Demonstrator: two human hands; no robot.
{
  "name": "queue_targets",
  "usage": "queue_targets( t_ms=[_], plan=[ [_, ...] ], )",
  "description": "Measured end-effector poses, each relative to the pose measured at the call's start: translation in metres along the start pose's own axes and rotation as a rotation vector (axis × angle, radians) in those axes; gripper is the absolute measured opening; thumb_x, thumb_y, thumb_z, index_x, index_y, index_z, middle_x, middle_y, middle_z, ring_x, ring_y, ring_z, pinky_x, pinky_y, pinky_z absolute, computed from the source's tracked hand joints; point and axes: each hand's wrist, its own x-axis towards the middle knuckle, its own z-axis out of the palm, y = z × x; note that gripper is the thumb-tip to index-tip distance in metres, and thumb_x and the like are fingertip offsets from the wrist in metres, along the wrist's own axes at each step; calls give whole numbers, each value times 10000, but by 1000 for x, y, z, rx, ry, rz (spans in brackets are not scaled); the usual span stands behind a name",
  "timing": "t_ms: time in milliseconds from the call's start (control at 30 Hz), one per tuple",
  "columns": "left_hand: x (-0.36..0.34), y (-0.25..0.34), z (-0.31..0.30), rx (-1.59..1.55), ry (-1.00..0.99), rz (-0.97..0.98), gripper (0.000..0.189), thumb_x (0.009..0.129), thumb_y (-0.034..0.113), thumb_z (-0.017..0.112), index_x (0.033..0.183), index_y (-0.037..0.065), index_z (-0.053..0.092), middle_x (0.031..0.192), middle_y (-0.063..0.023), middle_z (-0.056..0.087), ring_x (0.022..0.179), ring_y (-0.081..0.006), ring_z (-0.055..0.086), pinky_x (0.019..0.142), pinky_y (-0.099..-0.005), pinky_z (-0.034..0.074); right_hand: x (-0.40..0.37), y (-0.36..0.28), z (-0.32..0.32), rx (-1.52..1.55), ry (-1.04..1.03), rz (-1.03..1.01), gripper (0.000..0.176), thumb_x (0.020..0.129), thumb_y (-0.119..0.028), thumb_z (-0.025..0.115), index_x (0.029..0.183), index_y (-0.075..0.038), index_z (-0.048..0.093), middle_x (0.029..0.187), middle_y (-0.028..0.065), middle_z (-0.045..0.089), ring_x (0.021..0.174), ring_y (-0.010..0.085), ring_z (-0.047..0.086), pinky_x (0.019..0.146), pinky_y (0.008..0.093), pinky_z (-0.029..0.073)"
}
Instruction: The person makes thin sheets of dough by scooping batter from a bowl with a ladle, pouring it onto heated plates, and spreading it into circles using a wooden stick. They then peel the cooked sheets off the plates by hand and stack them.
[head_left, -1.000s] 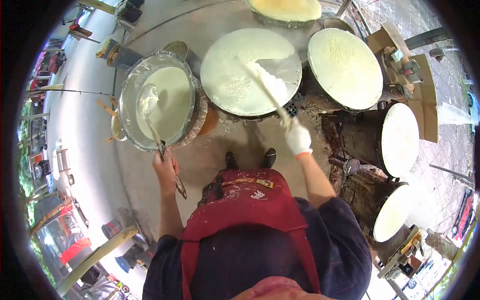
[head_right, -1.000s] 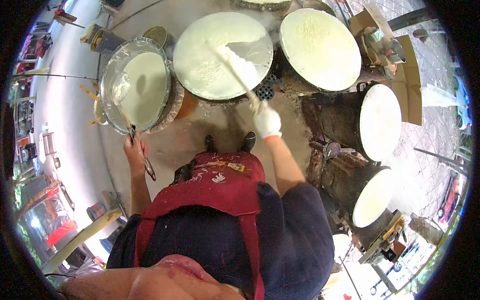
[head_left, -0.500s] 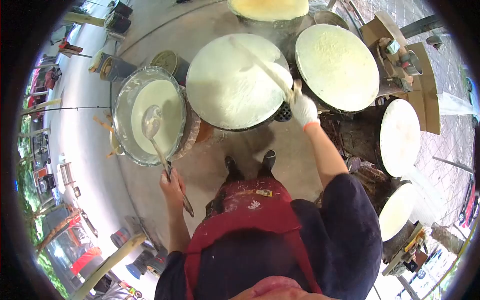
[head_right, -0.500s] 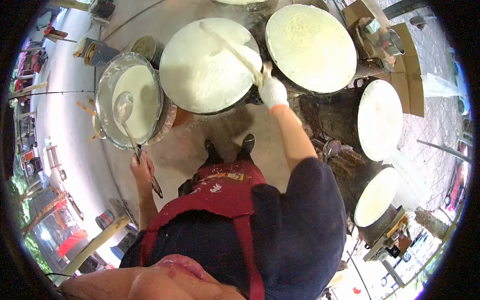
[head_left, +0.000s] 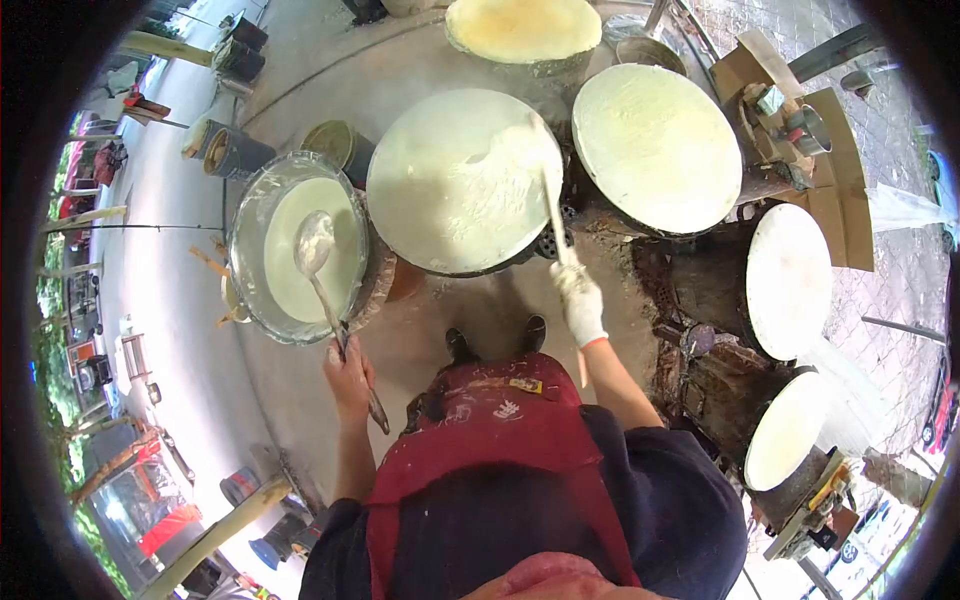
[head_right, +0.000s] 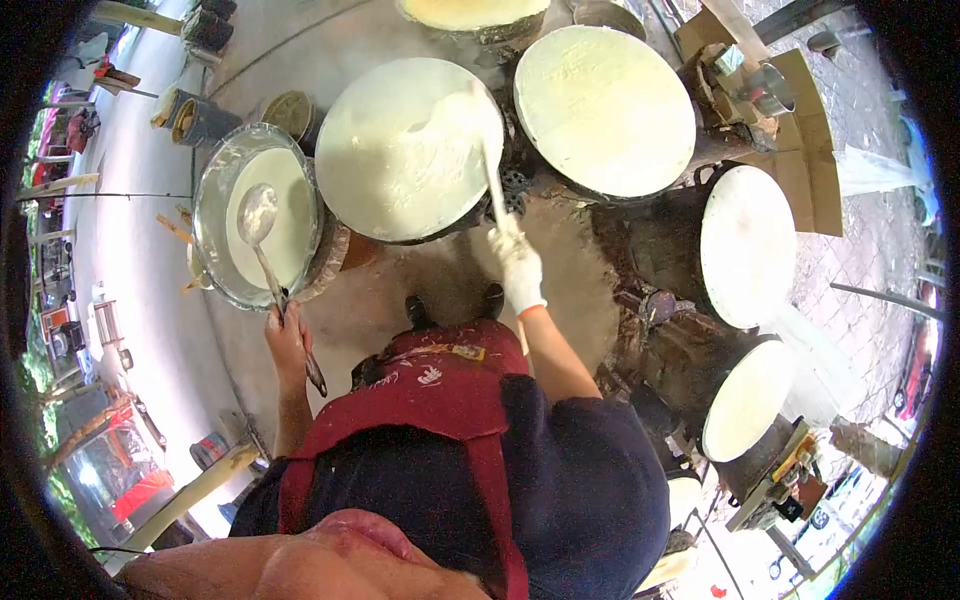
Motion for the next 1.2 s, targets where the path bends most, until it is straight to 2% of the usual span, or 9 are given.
queue_targets(
  t_ms=[67, 167, 433, 467, 667, 800, 833, 1033, 1200],
  plan=[
    [1, 8, 13, 3, -13, 7, 189, 973, 179, 481, 840, 48, 454, 547, 28, 379, 384, -58, 347, 341, -220, 280, -39, -22, 34, -817, 29, 196, 430, 920, -216, 604, 1325, -99, 518, 931, 49, 599, 702, 65, 508, 609, 218, 481],
    [6, 10, 21, 47, -84, 39, 184, 971, 176, 483, 843, 46, 460, 546, 29, 379, 378, -60, 349, 335, -226, 286, -11, -25, 17, -612, -58, -199, 408, 876, -248, 661, 1240, -80, 591, 770, -40, 565, 585, 30, 457, 502, 192, 369],
    [63, 24, 48, 60, -241, 58, 212, 961, 207, 491, 827, 43, 485, 520, 21, 402, 356, -78, 373, 327, -237, 277, -30, -92, 48, -1075, -24, 87, 451, 865, -222, 690, 1274, -70, 575, 801, -55, 607, 594, 27, 488, 511, 193, 393],
    [83, 29, 56, 54, -311, 82, 220, 957, 213, 493, 817, 43, 487, 515, 16, 415, 357, -83, 381, 328, -239, 279, 12, -62, 4, -530, -154, -110, 448, 870, -167, 682, 1271, -10, 558, 997, -1, 645, 817, 53, 564, 716, 202, 472],
    [247, 23, 145, 33, -737, 176, 271, 945, 229, 514, 755, 38, 485, 561, 0, 461, 414, -101, 425, 396, -268, 334, -15, -36, 16, -1035, -94, -155, 383, 922, -48, 568, 1283, 65, 504, 1058, 89, 626, 887, 96, 595, 723, 205, 479],
    [263, 26, 166, -22, -928, -44, 221, 948, 182, 514, 786, 33, 488, 600, -3, 458, 441, -92, 416, 399, -248, 334, -68, 2, 17, -701, 148, -375, 395, 931, -70, 551, 1295, 72, 489, 1080, 139, 626, 917, 95, 597, 752, 199, 494],
    [253, 21, 159, -44, -950, -92, 215, 953, 181, 505, 803, 28, 491, 595, 2, 449, 431, -86, 403, 389, -237, 323, -47, 35, -26, -127, 48, -233, 422, 932, -98, 560, 1315, 56, 475, 1052, 130, 628, 852, 86, 593, 744, 191, 497],
    [182, 7, 111, -258, -847, -391, 185, 954, 178, 491, 869, 15, 502, 621, 7, 449, 475, -76, 399, 415, -227, 323, -96, 76, 132, -440, 220, 97, 391, 852, -293, 693, 1207, -143, 633, 608, -59, 518, 424, 53, 399, 396, 213, 298],
    [167, -3, 96, -429, -777, -578, 64, 941, 106, 464, 900, 57, 460, 645, -11, 450, 487, -101, 412, 424, -209, 298, -60, 109, 96, -525, 286, -259, 405, 856, -299, 685, 1222, -136, 622, 645, -73, 487, 420, 52, 371, 375, 224, 294]
  ],
)
